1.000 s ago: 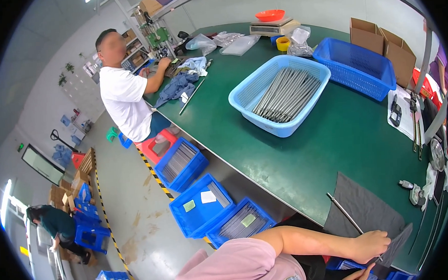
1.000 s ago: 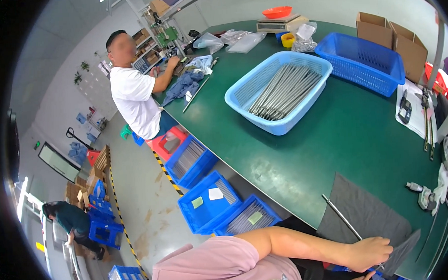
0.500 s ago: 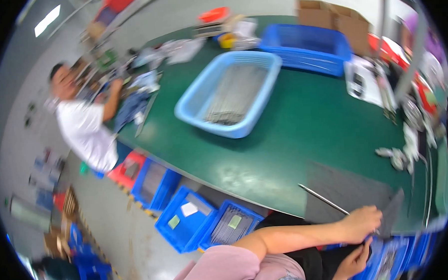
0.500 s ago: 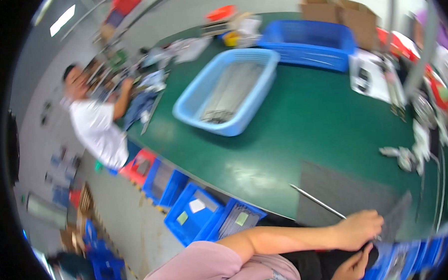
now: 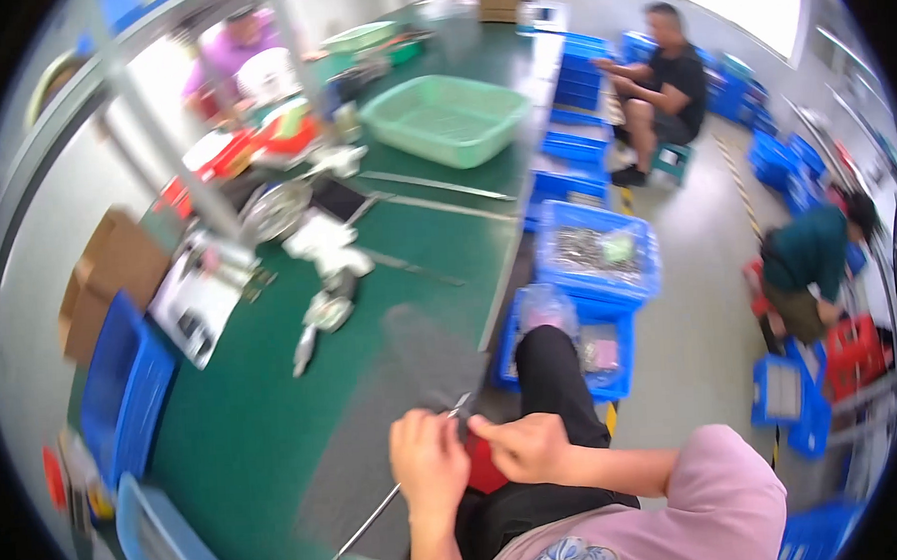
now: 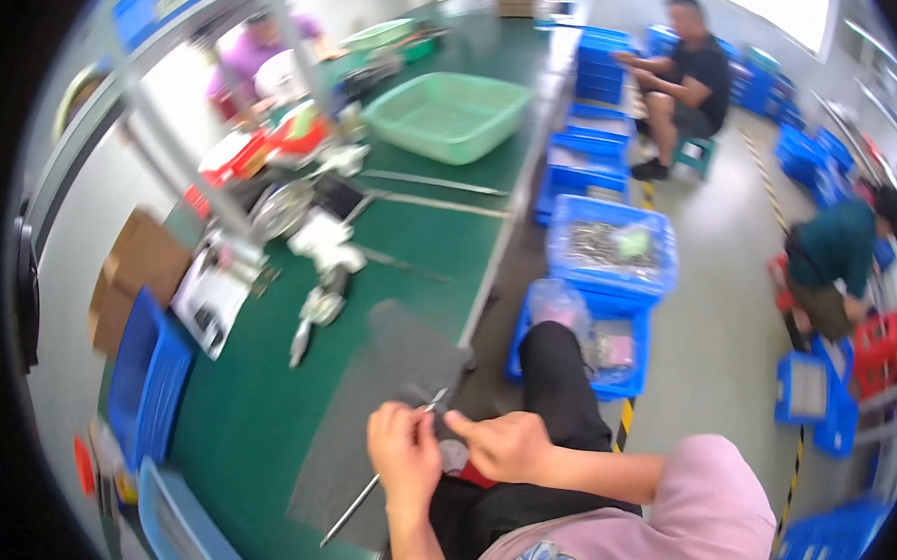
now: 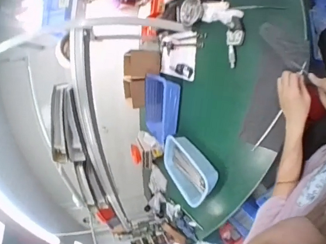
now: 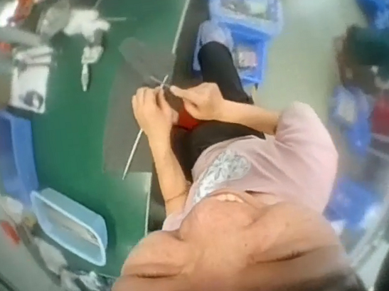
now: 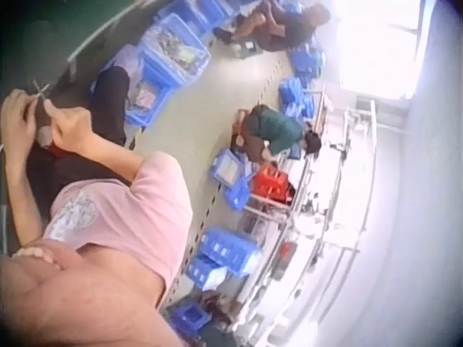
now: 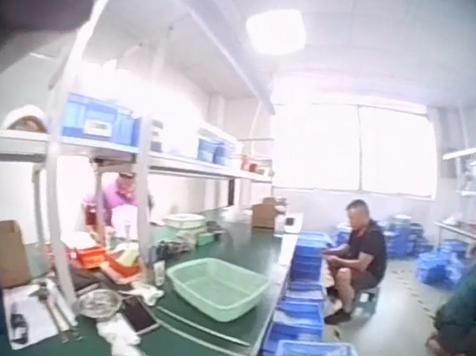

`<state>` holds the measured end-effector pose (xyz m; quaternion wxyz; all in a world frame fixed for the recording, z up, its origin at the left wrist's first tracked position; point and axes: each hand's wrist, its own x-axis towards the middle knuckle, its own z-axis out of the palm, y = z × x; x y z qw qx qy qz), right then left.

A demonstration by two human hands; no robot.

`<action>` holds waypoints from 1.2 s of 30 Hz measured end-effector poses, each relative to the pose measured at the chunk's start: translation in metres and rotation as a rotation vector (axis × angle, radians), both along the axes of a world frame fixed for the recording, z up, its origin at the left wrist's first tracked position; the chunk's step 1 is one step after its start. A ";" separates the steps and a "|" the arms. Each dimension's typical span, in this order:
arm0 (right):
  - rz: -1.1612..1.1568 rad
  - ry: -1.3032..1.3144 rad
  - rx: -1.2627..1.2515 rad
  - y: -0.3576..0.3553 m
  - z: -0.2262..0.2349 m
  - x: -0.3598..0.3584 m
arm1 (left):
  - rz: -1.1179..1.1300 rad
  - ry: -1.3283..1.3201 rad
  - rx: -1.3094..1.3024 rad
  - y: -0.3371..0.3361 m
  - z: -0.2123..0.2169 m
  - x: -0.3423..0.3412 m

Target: Measuring and inspecting long metal rods using a micrometer and checking documentation at a manufacturing workstation.

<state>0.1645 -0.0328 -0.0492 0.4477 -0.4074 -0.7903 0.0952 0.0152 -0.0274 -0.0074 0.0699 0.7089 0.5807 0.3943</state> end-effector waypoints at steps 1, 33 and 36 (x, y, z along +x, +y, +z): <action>0.000 0.001 -0.013 -0.005 0.000 0.000 | -0.005 -0.010 0.008 -0.003 -0.002 0.000; 0.064 -0.135 0.036 0.006 0.028 -0.001 | -0.009 0.028 -0.062 0.000 0.012 -0.004; 0.037 -0.143 0.057 0.003 0.017 0.007 | -0.032 -0.022 -0.044 0.000 0.004 0.002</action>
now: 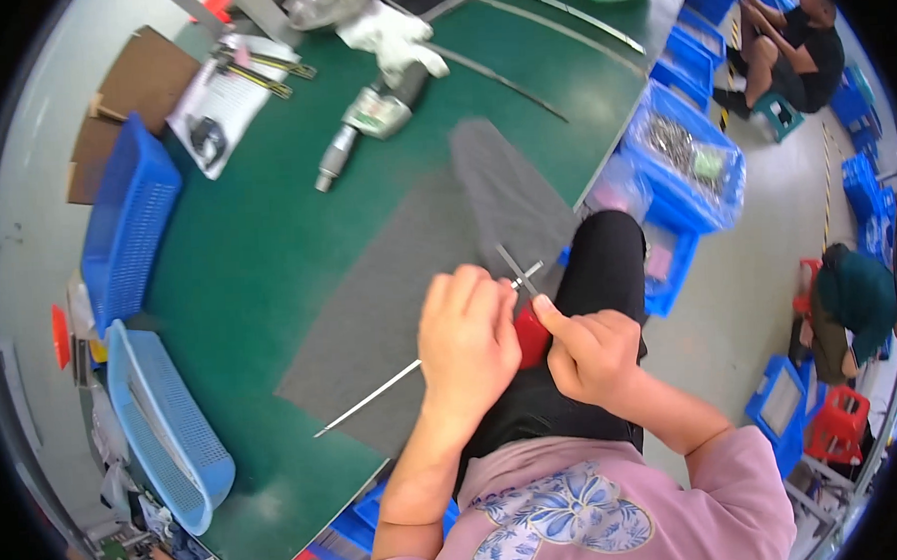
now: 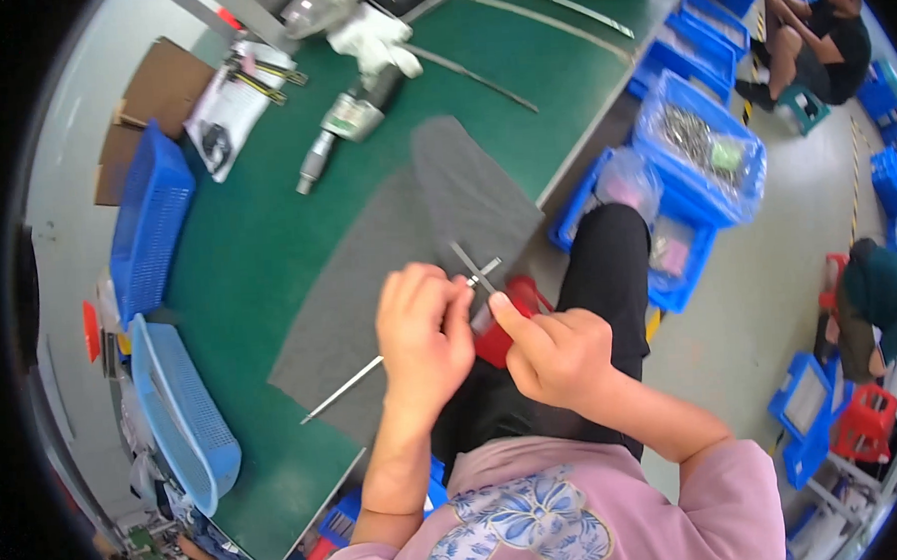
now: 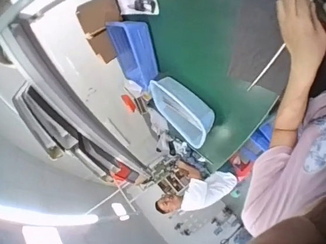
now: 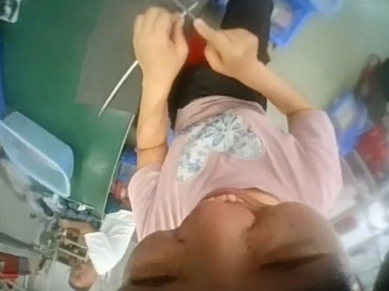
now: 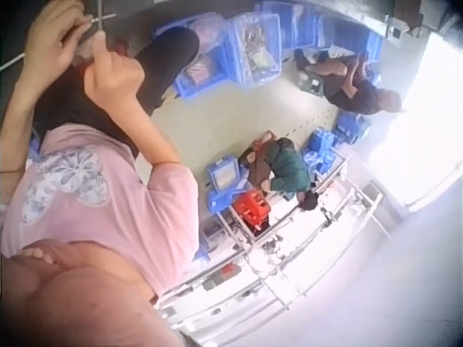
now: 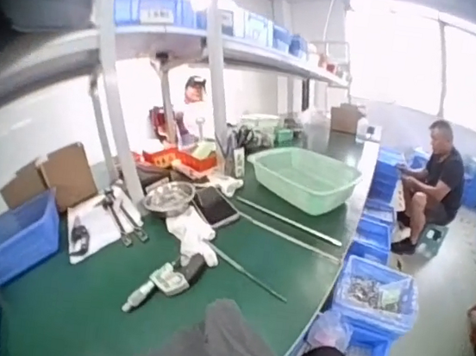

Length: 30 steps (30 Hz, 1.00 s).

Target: Measuring and inspecting long metal rods using a micrometer and checking documentation at a manufacturing workstation.

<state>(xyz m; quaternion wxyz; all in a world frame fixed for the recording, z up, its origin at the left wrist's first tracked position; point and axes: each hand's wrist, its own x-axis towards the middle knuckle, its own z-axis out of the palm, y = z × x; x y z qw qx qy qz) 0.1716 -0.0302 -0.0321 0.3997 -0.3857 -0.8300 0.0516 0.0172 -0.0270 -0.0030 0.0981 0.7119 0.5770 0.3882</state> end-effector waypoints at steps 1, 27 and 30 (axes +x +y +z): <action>0.000 0.020 -0.035 0.001 -0.004 -0.001 | 0.013 -0.001 -0.004 -0.001 -0.002 0.002; 0.061 0.102 -0.086 0.010 -0.006 0.000 | 0.125 -0.231 -0.020 -0.001 -0.009 0.019; 0.088 0.121 -0.002 -0.003 -0.013 -0.011 | 0.090 -0.081 0.069 -0.010 0.000 -0.006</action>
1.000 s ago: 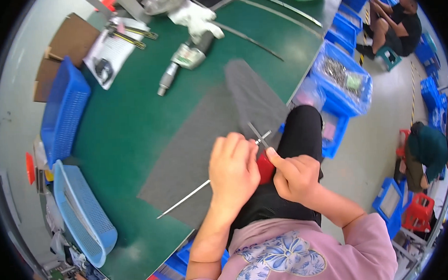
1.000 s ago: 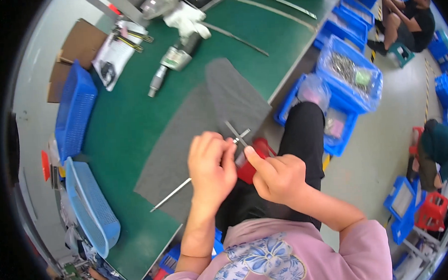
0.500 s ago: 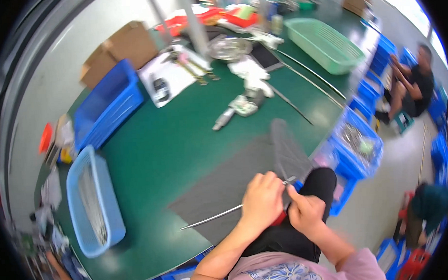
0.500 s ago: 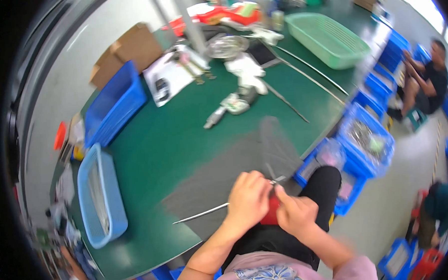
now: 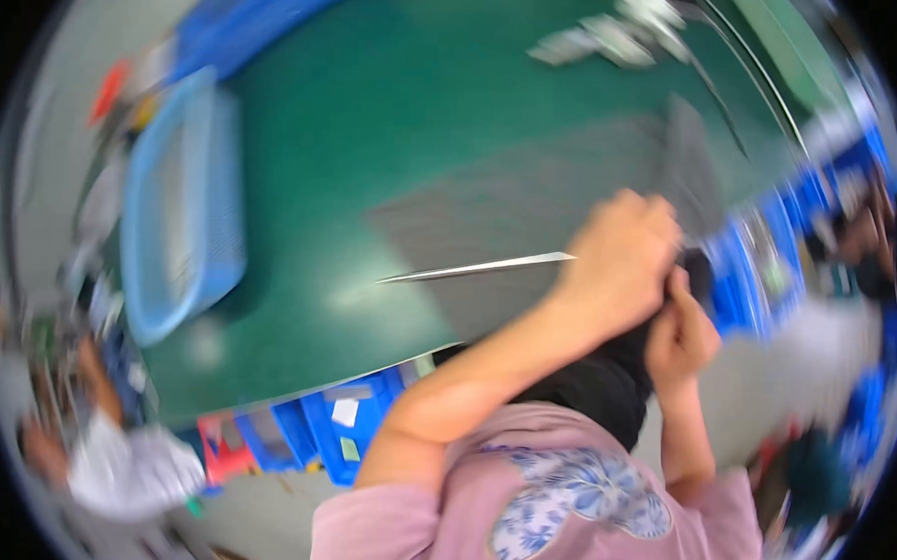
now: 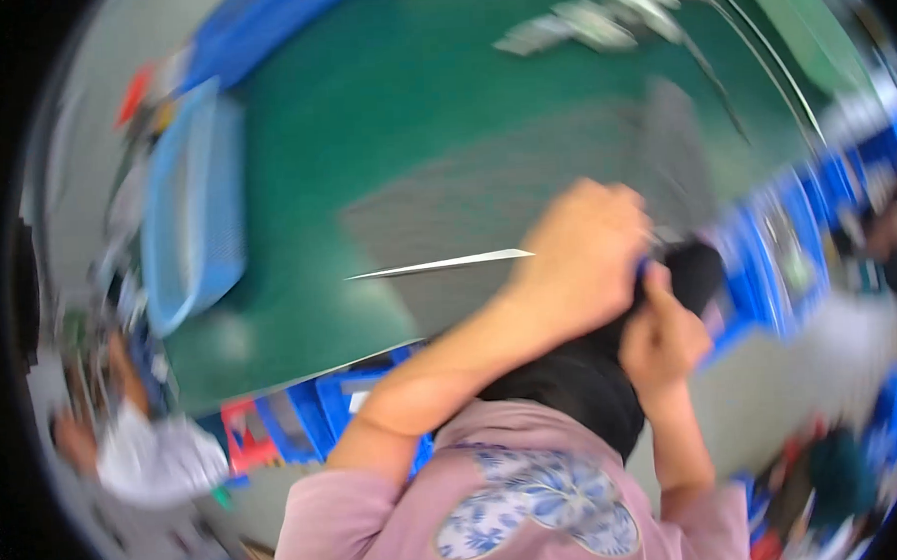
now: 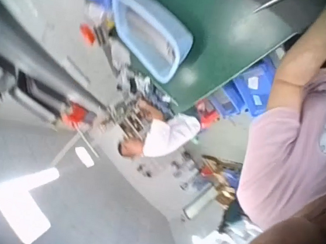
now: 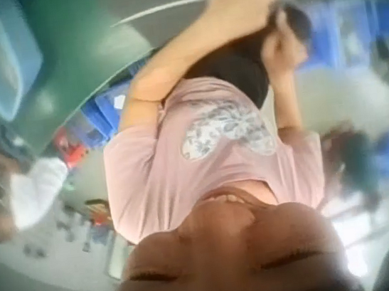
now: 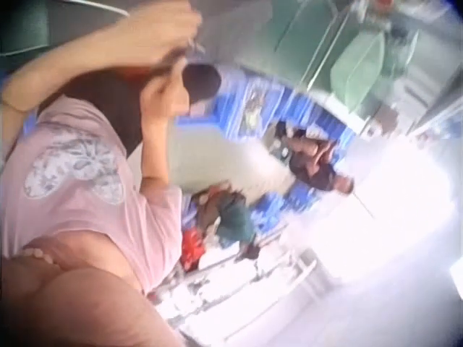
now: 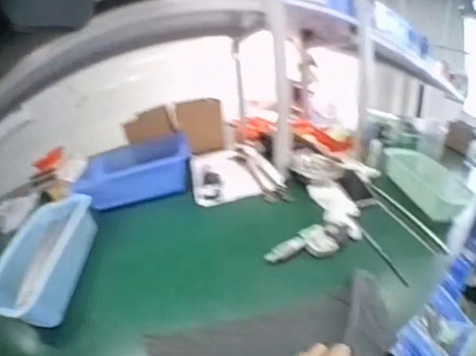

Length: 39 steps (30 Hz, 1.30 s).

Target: Measuring and inspecting long metal rods using a micrometer and checking documentation at a manufacturing workstation.

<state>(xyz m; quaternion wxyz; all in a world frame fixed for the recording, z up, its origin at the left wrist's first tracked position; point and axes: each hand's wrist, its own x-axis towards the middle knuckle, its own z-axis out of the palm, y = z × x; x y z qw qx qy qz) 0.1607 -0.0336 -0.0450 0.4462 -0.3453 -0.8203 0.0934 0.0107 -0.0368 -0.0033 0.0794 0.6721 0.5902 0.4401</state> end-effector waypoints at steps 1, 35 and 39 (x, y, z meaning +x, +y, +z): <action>-0.002 -0.026 0.050 0.002 0.002 -0.004 | -0.001 0.074 0.009 0.003 0.001 -0.005; -0.096 -0.232 -0.022 0.015 0.029 0.002 | -0.065 0.083 -0.041 0.013 0.001 0.004; -0.108 -0.283 -0.077 -0.002 0.027 0.014 | -0.056 0.059 -0.054 0.013 -0.001 0.002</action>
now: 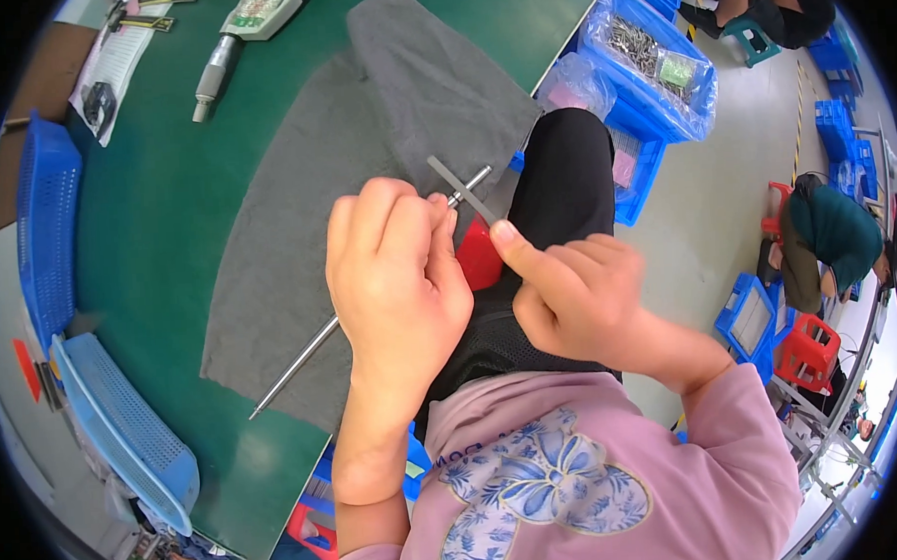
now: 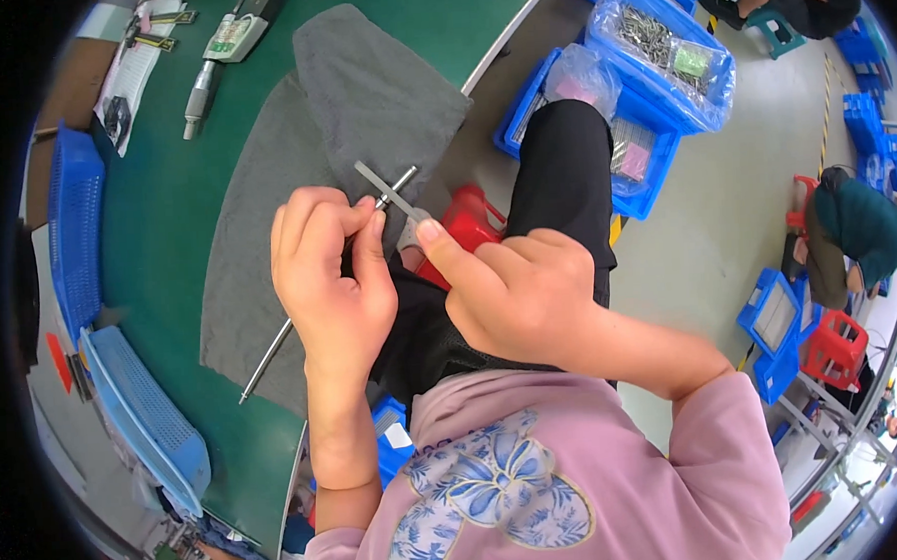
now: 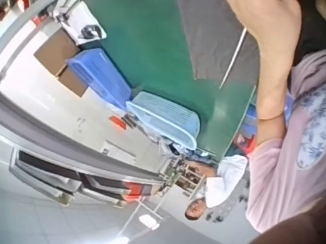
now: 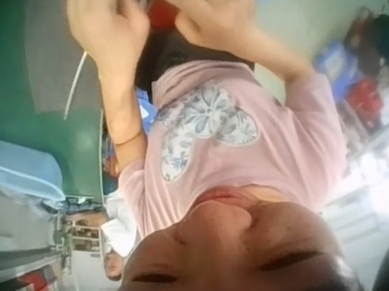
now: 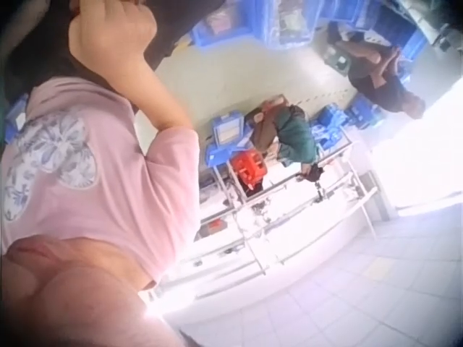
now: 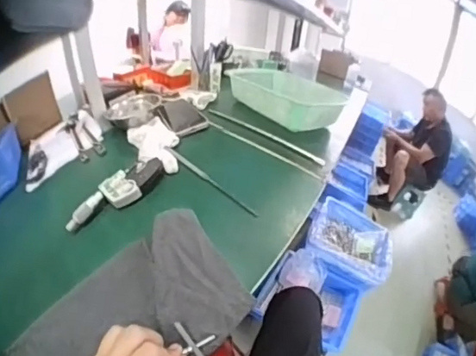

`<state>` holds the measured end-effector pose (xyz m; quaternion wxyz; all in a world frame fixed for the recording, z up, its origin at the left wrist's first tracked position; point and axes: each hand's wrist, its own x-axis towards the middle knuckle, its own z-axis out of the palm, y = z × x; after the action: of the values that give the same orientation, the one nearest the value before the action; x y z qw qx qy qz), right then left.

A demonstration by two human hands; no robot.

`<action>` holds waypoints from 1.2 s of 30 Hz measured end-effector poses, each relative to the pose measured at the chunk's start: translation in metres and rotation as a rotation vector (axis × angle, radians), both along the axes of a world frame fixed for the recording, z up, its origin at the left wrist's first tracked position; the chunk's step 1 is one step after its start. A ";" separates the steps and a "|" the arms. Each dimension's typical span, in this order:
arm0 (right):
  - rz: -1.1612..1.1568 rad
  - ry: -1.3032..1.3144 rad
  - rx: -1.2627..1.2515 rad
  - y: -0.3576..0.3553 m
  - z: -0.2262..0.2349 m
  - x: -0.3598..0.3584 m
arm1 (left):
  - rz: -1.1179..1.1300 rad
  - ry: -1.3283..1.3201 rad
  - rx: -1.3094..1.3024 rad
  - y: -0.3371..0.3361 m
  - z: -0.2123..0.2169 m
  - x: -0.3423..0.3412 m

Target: Measuring and inspecting long metal rods using a micrometer and checking documentation at a manufacturing workstation.

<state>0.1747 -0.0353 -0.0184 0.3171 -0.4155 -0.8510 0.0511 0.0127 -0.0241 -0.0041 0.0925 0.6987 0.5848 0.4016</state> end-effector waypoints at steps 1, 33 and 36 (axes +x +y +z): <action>-0.011 0.027 0.016 0.000 0.000 -0.001 | -0.005 0.008 0.004 -0.001 0.000 0.001; 0.009 0.348 0.119 0.000 -0.049 -0.014 | -0.032 0.037 -0.015 0.000 0.001 0.000; 0.012 0.359 0.170 0.011 -0.040 -0.021 | -0.043 0.046 -0.010 -0.001 0.002 0.000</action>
<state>0.1538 -0.0239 -0.0589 0.4975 -0.3663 -0.7844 0.0544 0.0126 -0.0253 -0.0019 0.0913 0.7197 0.5735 0.3805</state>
